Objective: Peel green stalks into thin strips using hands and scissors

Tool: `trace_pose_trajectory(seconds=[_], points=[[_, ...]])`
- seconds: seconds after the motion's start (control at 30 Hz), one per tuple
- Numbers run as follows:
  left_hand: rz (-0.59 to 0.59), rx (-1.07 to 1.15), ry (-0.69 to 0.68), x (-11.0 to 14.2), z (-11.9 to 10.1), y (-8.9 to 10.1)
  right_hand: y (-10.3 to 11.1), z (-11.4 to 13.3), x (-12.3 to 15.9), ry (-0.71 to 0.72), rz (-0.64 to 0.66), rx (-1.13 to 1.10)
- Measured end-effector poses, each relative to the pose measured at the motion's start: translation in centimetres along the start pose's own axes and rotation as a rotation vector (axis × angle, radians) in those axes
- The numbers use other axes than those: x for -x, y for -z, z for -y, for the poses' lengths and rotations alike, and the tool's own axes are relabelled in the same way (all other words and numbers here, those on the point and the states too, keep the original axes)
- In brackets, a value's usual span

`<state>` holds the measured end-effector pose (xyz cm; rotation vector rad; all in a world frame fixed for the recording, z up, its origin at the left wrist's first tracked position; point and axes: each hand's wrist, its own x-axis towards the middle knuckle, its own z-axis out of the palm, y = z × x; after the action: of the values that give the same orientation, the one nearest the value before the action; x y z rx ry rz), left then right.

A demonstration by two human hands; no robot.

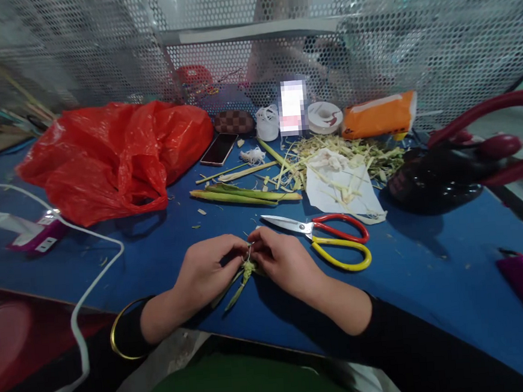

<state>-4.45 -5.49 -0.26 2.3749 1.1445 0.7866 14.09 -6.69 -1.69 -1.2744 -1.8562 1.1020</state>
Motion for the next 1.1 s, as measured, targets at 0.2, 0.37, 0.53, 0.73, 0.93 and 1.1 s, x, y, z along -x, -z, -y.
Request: trace_pose_trajectory(seconds=[0.2,0.37,0.53,0.73,0.93,1.1], points=[[-0.04,0.0,-0.095,0.06,0.28,-0.27,-0.07,-0.06,0.01,-0.031,-0.021,-0.079],[-0.033,-0.029,-0.121,0.01,0.35,-0.31,-0.21,-0.32,-0.16,-0.044,-0.024,-0.136],[-0.026,-0.185,-0.21,0.27,0.19,-0.15,-0.27,-0.2,-0.22,-0.055,-0.035,-0.158],[-0.044,-0.213,-0.201,0.41,0.29,-0.26,-0.22,0.07,-0.23,-0.063,-0.048,-0.131],[-0.042,-0.122,-0.082,0.21,0.13,-0.4,-0.45,-0.05,-0.31,-0.064,-0.051,-0.156],[-0.062,-0.109,-0.022,0.39,0.02,-0.26,-0.63,-0.23,-0.43,-0.092,-0.061,-0.26]])
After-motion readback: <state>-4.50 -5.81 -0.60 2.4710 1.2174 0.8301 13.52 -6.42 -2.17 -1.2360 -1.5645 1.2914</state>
